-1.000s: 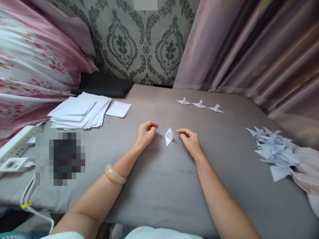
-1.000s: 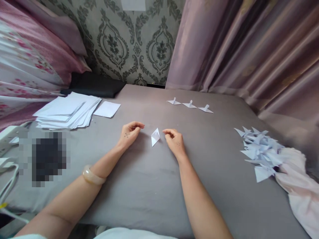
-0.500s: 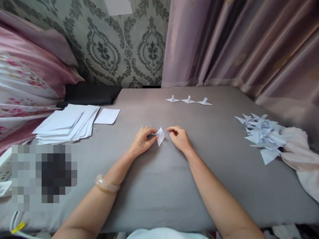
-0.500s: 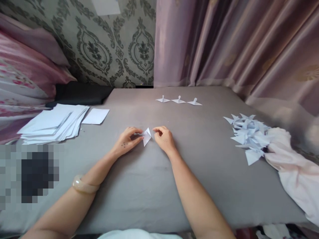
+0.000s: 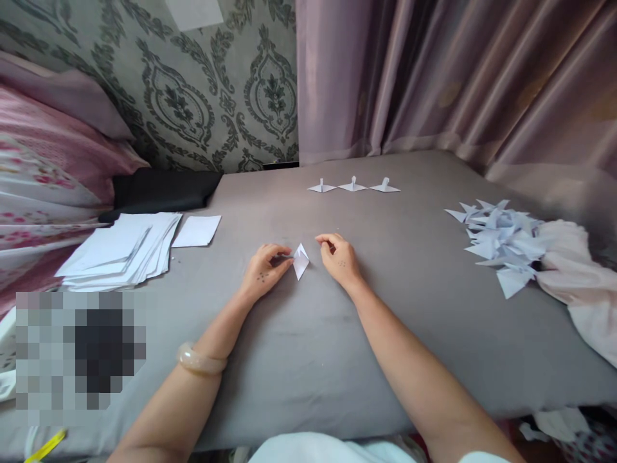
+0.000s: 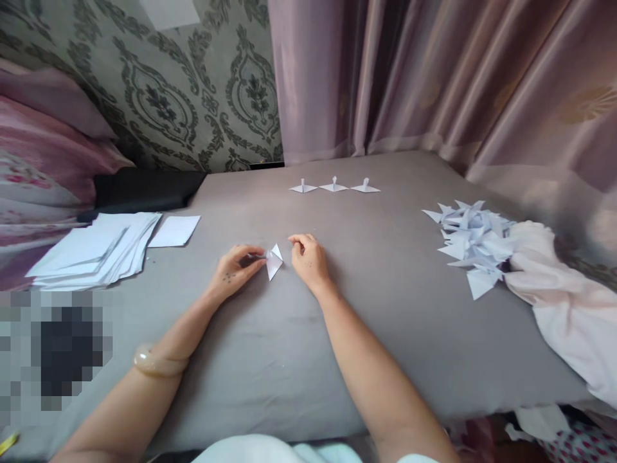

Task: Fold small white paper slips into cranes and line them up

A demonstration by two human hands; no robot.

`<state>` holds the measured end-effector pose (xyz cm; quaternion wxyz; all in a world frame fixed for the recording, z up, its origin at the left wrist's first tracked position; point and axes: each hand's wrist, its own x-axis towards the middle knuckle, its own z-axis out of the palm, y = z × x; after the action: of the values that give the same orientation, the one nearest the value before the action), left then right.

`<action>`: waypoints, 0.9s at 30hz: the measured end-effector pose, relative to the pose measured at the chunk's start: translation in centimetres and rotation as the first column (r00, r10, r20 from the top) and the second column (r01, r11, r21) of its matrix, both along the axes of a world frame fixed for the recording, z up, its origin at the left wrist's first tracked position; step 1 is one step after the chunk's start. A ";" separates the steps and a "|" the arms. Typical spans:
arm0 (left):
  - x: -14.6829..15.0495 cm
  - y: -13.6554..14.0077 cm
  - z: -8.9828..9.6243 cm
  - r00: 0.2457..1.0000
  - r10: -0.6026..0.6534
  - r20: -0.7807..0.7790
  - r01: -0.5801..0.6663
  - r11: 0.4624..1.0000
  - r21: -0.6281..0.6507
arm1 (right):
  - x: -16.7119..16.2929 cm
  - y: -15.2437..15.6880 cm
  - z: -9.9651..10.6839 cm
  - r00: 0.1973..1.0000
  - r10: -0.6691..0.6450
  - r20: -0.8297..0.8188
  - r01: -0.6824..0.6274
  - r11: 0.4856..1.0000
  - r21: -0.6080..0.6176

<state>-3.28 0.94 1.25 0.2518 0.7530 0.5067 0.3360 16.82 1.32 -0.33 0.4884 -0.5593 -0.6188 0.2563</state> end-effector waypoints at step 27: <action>1.3 0.8 -0.8 0.980 -0.170 -0.101 0.176 0.983 0.048 | -0.6 -0.7 0.8 0.723 0.228 0.653 -0.207 0.972 -0.110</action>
<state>-1.99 1.79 0.43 0.2339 0.8163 0.4410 0.2905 16.25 0.65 0.47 0.1963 -0.5444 -0.8086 0.1063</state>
